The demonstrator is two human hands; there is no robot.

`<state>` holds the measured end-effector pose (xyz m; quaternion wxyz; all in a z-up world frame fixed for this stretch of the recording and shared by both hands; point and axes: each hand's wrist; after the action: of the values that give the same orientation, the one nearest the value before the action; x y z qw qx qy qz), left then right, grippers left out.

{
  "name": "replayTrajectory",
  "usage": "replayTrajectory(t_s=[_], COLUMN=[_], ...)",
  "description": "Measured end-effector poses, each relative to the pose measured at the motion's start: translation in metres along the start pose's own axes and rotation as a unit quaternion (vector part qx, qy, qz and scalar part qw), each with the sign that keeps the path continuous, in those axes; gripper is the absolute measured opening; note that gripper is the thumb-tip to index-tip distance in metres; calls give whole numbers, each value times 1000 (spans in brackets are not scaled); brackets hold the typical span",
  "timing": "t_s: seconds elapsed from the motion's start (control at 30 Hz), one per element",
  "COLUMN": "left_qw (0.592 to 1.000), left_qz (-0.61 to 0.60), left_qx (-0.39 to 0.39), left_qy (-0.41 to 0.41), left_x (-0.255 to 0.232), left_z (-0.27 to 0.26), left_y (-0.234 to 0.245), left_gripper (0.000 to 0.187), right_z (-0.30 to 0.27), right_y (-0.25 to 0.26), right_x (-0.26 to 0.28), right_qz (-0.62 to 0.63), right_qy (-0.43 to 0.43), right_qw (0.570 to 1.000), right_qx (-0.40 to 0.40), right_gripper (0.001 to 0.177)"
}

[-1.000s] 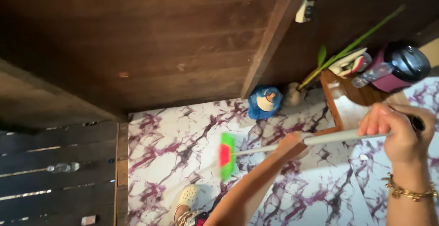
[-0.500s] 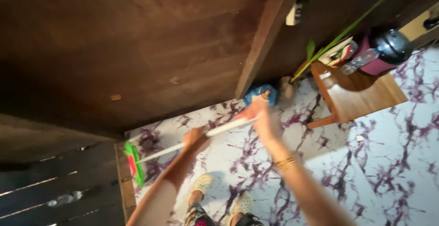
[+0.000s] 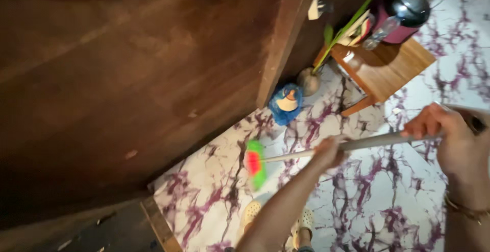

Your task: The person sweeps the patterned floor by hand using a green-headed broom, moving it under a table, around furniture, and into various corners of the room.

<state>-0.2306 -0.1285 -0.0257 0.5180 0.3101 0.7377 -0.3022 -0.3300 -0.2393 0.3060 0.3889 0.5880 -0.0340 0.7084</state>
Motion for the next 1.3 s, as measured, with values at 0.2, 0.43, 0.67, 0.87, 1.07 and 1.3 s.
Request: replayTrajectory(t_s=[0.2, 0.43, 0.67, 0.87, 1.07, 1.3], left_qw=[956, 906, 850, 848, 890, 869], left_qz=[292, 392, 420, 516, 452, 460], left_qx=[22, -85, -164, -85, 50, 183], left_qy=[2, 133, 274, 82, 26, -10], left_x=[-156, -118, -12, 28, -43, -156], left_z=[-70, -131, -168, -37, -7, -60], left_y=[-9, 147, 291, 170, -8, -84], left_gripper=[47, 64, 86, 95, 82, 94], right_z=[-8, 30, -18, -10, -80, -116], right_y=[62, -63, -257, -128, -9, 67], right_x=[-59, -64, 10, -17, 14, 34], right_qz=[114, 283, 264, 34, -58, -191], right_qy=[58, -56, -94, -233, -177, -93], right_qw=[981, 956, 945, 972, 967, 966], right_qx=[148, 52, 171, 10, -176, -149], right_gripper=[44, 28, 35, 29, 37, 54])
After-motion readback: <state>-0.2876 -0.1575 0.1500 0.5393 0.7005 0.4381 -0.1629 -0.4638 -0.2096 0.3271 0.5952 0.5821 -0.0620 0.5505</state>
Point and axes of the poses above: each hand's wrist, its own z-axis towards the middle knuckle, its own y-axis out of the back of the hand, x = y × z, and after that the axes turned 10 degrees about y, right-handed
